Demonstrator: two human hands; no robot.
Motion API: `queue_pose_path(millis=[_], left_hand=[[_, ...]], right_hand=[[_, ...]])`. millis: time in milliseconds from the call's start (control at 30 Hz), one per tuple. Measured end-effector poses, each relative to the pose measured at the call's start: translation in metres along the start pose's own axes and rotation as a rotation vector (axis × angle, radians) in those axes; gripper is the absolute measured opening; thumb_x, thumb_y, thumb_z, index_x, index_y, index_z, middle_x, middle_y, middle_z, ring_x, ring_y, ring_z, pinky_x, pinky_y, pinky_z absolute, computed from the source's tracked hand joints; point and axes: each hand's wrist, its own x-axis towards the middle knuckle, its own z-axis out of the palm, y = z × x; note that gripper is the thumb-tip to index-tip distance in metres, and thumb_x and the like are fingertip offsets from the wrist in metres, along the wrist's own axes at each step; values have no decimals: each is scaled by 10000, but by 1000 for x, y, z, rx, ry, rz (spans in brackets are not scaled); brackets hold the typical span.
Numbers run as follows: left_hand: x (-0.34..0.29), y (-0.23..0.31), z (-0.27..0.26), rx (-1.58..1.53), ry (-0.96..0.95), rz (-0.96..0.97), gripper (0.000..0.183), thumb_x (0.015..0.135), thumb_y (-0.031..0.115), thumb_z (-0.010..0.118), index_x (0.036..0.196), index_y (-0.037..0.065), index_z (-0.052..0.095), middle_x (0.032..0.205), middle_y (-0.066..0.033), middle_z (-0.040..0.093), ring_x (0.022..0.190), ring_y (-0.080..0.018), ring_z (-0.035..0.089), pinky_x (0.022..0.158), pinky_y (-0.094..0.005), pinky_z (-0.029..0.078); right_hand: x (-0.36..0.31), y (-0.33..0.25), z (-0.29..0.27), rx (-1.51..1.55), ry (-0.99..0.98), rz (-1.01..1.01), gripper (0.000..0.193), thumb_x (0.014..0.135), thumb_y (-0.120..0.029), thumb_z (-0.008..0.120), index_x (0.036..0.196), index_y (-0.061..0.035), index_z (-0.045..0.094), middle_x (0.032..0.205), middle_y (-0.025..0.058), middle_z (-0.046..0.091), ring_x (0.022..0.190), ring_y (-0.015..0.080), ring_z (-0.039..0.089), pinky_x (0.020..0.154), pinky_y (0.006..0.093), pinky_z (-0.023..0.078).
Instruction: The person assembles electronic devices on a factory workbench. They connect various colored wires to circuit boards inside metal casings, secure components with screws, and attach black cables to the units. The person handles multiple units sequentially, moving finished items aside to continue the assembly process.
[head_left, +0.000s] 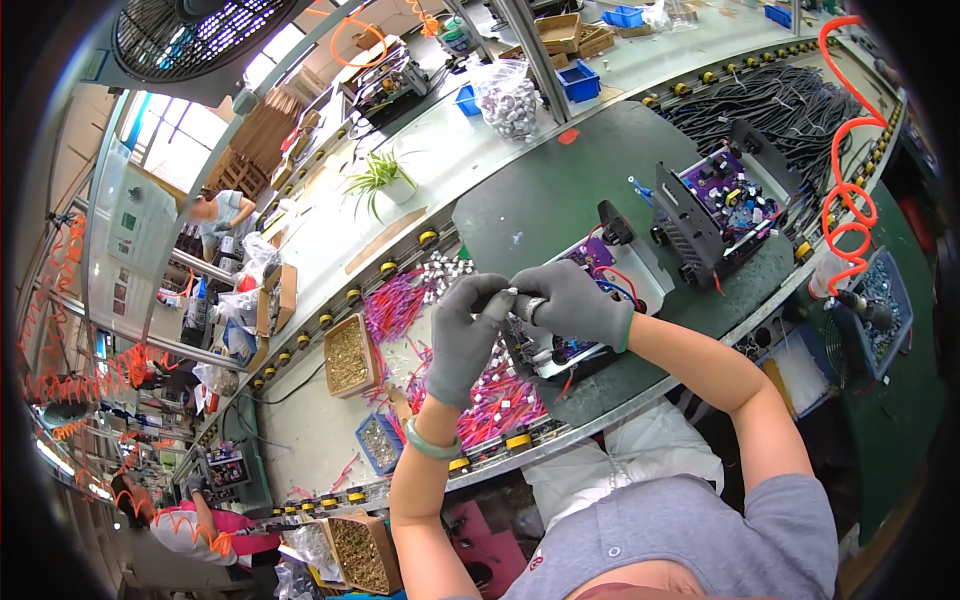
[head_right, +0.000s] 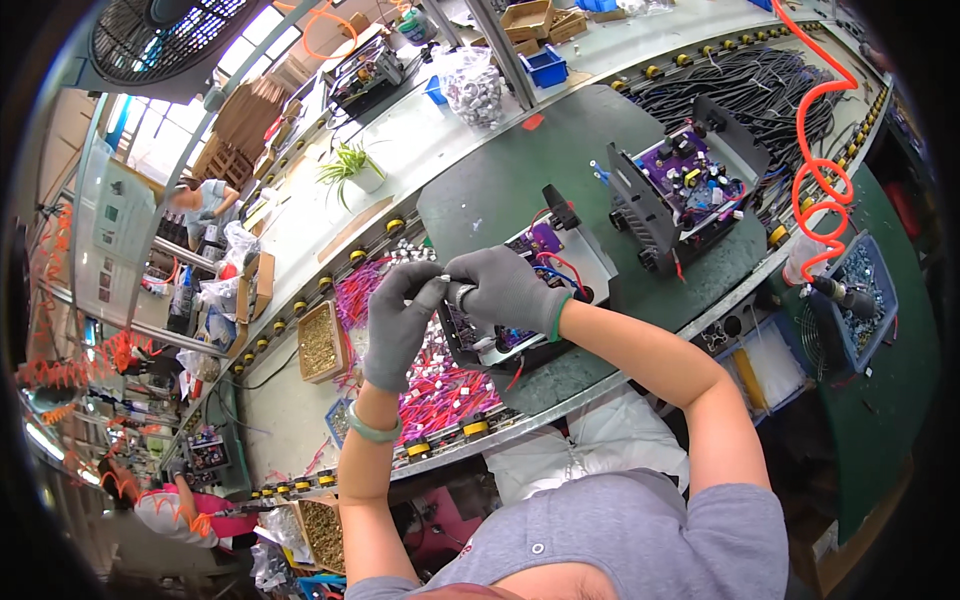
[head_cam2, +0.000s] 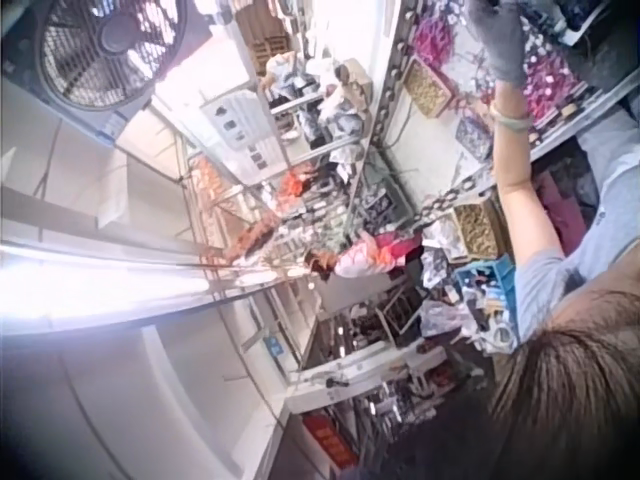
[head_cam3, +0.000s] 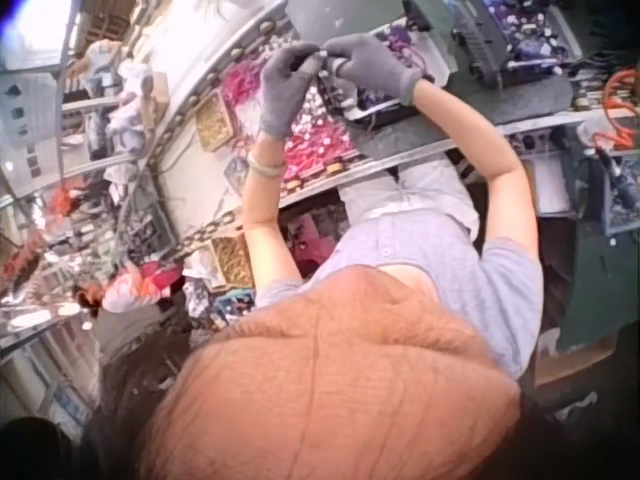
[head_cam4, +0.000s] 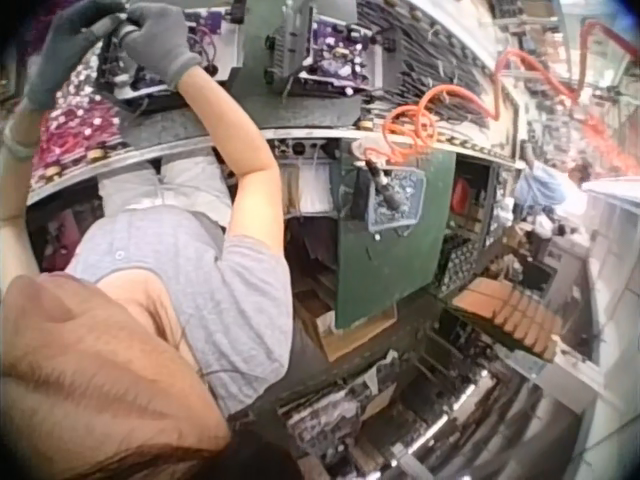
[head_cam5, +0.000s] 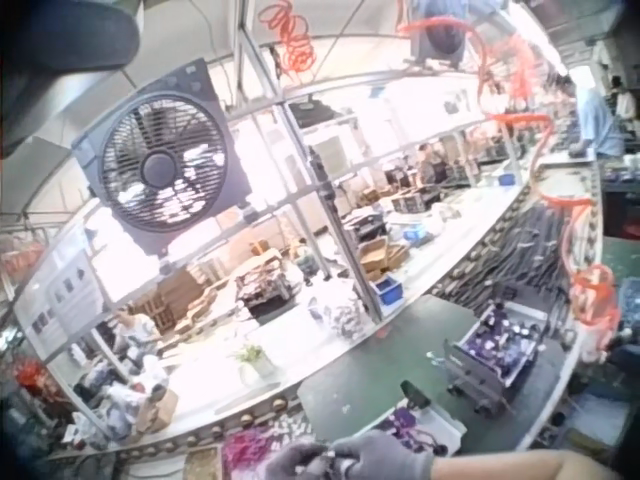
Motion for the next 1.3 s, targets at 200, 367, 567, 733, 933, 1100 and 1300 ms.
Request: queue_pose_path(millis=[200, 367, 567, 733, 933, 1100, 1300], left_hand=[[-1, -19, 11, 42, 83, 17, 226, 904, 129, 692, 1084, -4, 657, 1047, -107, 657, 909, -167, 646, 762, -316, 542], [-14, -29, 4, -380, -169, -377, 552, 911, 179, 655, 1399, 24, 449, 1239, -102, 578, 1085, -191, 615, 909, -361, 547], [-27, -27, 0, -655, -273, -522, 600, 885, 166, 613, 1424, -8, 416, 1221, -101, 596, 1080, -201, 633, 957, -373, 535], [-27, -33, 2, -715, -250, -502, 619, 863, 116, 616, 1438, -4, 420, 1217, -94, 608, 1084, -184, 632, 941, -351, 539], [-28, -30, 3, -665, -248, -457, 689, 839, 195, 623, 1446, -41, 396, 1266, -122, 579, 1130, -218, 615, 987, -372, 518], [-29, -25, 3, -679, -206, -528, 626, 858, 114, 609, 1435, -36, 419, 1266, -124, 581, 1140, -205, 607, 989, -357, 511], [-29, -19, 4, -691, -209, -503, 579, 862, 117, 605, 1397, -43, 455, 1236, -128, 595, 1134, -210, 612, 984, -362, 513]], right_hand=[[-10, -1, 3, -286, 185, -110, 139, 821, -198, 708, 923, -105, 716, 841, 128, 695, 783, 320, 684, 692, 428, 534], [6, 4, -2, -912, -147, -160, 129, 781, -173, 704, 898, -168, 757, 923, 49, 707, 908, 232, 683, 829, 383, 487], [21, 8, 6, -994, -334, -162, 127, 785, -195, 695, 890, -192, 767, 936, 34, 713, 994, 212, 673, 909, 385, 455], [18, 13, 1, -920, -318, -177, 135, 775, -184, 694, 894, -171, 756, 928, 45, 711, 983, 226, 674, 905, 387, 462], [11, 14, 1, -852, -232, -244, 249, 671, -58, 697, 907, -133, 674, 849, 55, 679, 909, 254, 666, 835, 415, 475], [13, 19, 4, -859, -263, -273, 299, 667, -71, 694, 961, -114, 661, 851, 57, 680, 908, 257, 666, 838, 416, 474], [12, 15, 5, -907, -226, -329, 101, 739, -151, 702, 831, -148, 744, 876, 42, 703, 912, 229, 673, 880, 386, 463]])
